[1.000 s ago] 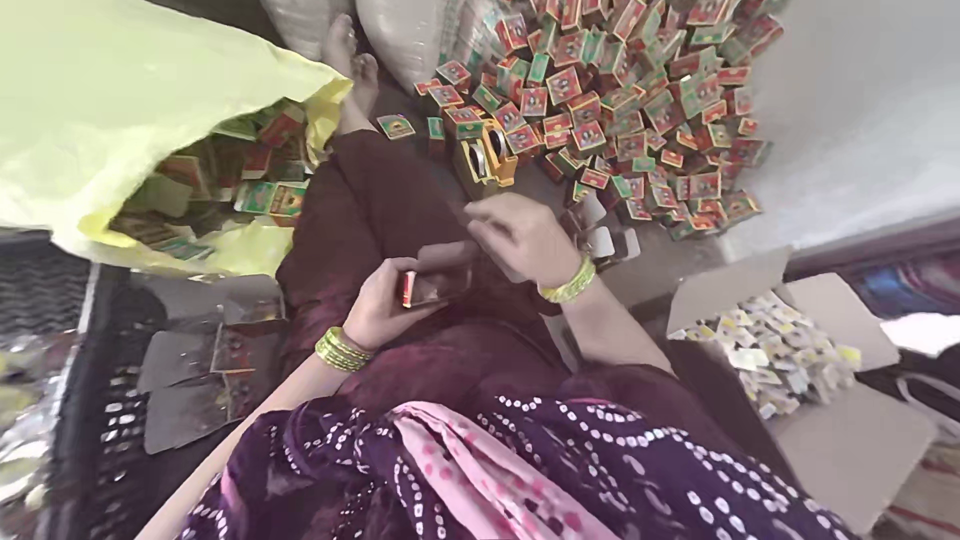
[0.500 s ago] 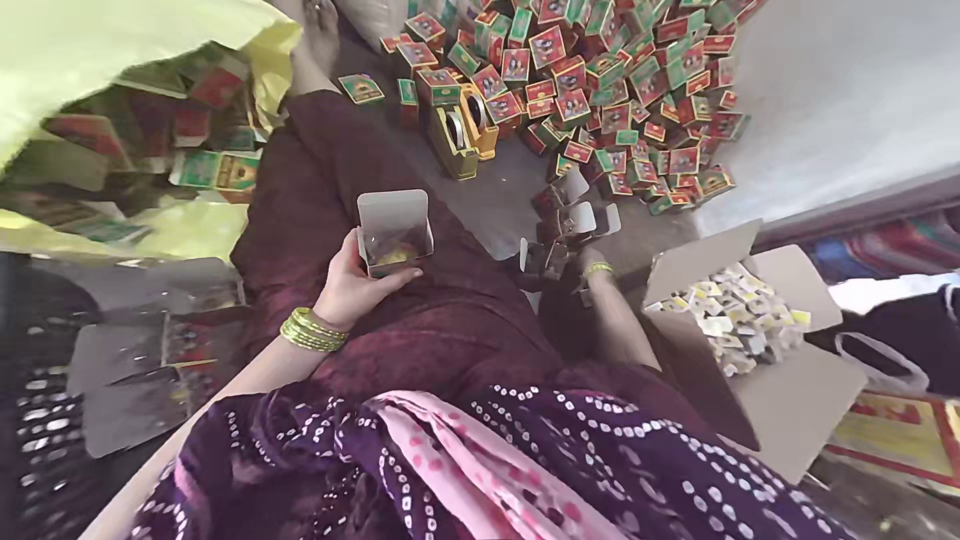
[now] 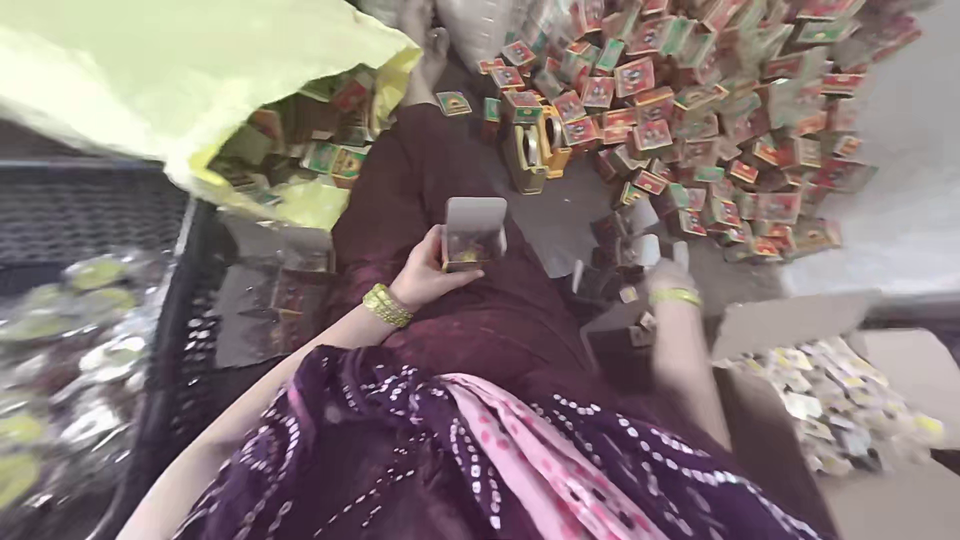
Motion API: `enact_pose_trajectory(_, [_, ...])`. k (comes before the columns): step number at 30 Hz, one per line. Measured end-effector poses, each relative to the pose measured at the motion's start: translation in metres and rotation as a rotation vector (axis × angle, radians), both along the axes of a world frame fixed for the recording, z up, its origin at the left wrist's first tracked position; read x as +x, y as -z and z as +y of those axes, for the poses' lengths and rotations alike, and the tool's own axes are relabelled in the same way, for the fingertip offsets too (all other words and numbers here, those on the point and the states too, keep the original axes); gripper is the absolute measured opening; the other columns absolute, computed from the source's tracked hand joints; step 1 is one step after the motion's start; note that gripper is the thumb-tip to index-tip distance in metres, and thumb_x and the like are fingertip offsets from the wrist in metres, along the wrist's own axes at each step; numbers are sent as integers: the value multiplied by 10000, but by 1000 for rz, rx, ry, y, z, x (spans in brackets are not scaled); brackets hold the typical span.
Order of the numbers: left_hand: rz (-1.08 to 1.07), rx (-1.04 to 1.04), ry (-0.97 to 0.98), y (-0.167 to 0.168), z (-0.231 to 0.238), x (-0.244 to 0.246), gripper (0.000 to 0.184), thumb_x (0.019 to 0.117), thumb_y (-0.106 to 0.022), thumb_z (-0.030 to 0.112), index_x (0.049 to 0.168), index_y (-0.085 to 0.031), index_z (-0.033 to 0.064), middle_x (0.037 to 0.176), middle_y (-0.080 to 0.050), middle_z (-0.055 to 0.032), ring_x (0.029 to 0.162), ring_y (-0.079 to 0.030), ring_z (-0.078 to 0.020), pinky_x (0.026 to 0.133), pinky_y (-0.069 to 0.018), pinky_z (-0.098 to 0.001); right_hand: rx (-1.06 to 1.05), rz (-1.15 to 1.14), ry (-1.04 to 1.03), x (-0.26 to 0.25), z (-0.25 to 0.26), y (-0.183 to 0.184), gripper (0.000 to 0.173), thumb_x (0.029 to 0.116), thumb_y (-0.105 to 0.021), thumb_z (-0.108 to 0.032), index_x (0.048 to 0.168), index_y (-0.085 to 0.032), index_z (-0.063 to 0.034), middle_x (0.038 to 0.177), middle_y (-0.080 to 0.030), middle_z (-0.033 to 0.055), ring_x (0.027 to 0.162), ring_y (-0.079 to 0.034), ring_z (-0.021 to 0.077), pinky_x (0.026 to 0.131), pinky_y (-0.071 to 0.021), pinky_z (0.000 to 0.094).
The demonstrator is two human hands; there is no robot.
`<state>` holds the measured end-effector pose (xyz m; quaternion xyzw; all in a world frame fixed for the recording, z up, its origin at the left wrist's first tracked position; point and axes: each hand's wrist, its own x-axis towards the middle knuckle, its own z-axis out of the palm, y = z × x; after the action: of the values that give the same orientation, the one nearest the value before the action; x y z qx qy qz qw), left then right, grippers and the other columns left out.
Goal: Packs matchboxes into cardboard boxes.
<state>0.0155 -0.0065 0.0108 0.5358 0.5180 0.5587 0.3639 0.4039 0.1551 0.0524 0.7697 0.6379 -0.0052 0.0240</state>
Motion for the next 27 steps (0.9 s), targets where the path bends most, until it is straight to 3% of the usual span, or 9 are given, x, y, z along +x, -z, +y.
enact_pose_trajectory(2, [12, -14, -8, -1, 0, 0, 815, 699, -945, 176, 1364, -501, 21, 1176, -710, -59, 1075, -705, -133, 946, -616, -368, -197, 82, -162, -29, 1, -61, 416, 1037, -508, -118, 1428, -550, 15, 1425, -522, 337, 1333, -507, 500, 1113, -388, 653])
enact_pose_trajectory(3, [7, -19, -8, -1, 1, 1, 817, 693, -951, 180, 1358, -504, 18, 1169, -714, -61, 1072, -706, -133, 950, -613, -368, -134, 195, -293, -43, -6, -79, 396, 1035, -548, -142, 1411, -576, -18, 1349, -592, 303, 1231, -598, 469, 1046, -461, 638])
enact_pose_trajectory(5, [-4, -4, -1, -2, 1, 1, 814, 691, -954, 176, 1350, -507, 9, 1157, -720, -64, 1071, -707, -134, 965, -606, -370, 28, 563, -558, -74, -25, -92, 421, 981, -692, -263, 1353, -621, -78, 1085, -721, 150, 926, -732, 277, 835, -619, 498])
enact_pose_trajectory(8, [31, 15, -12, -2, 0, 1, 809, 693, -954, 202, 1340, -513, -1, 1157, -718, -65, 1074, -703, -126, 973, -601, -366, 86, 1006, -818, -142, -66, -94, 383, 886, -812, -279, 1186, -662, -94, 887, -734, 3, 735, -712, 107, 651, -637, 329])
enact_pose_trajectory(12, [125, 11, -28, -2, -3, -3, 784, 709, -940, 273, 1319, -532, -3, 1136, -716, -71, 1067, -694, -111, 986, -582, -351, 168, 847, -1011, -206, -99, -77, 270, 921, -755, -327, 1077, -710, -112, 886, -736, 1, 791, -713, 107, 723, -623, 349])
enact_pose_trajectory(17, [204, 31, -110, 4, -1, -8, 746, 729, -890, 271, 1306, -524, -28, 1089, -710, -96, 1023, -692, -102, 948, -580, -336, 388, 659, -1182, -231, -116, -56, 196, 962, -677, -264, 942, -757, -86, 795, -733, 23, 757, -706, 149, 729, -603, 328])
enact_pose_trajectory(21, [287, -18, -99, -1, 1, -7, 707, 767, -859, 301, 1309, -535, -18, 1082, -713, -97, 1011, -693, -107, 943, -575, -338, 500, 613, -1226, -231, -121, -54, 150, 932, -675, -177, 936, -758, -52, 751, -721, 39, 701, -698, 161, 707, -599, 311])
enact_pose_trajectory(24, [404, -14, -86, -5, -1, -8, 670, 790, -830, 320, 1298, -559, -24, 1101, -709, -138, 1052, -689, -196, 975, -556, -421, 455, 637, -1187, -229, -122, -55, 149, 894, -675, -187, 922, -753, -64, 749, -722, 26, 690, -690, 130, 685, -584, 291])
enact_pose_trajectory(27, [436, 1, -102, -6, -4, -7, 648, 808, -812, 321, 1292, -560, -28, 1097, -706, -154, 1052, -688, -222, 971, -552, -443, 402, 629, -1228, -230, -124, -51, 196, 946, -656, -210, 998, -777, -65, 824, -758, 30, 762, -719, 142, 763, -600, 296])
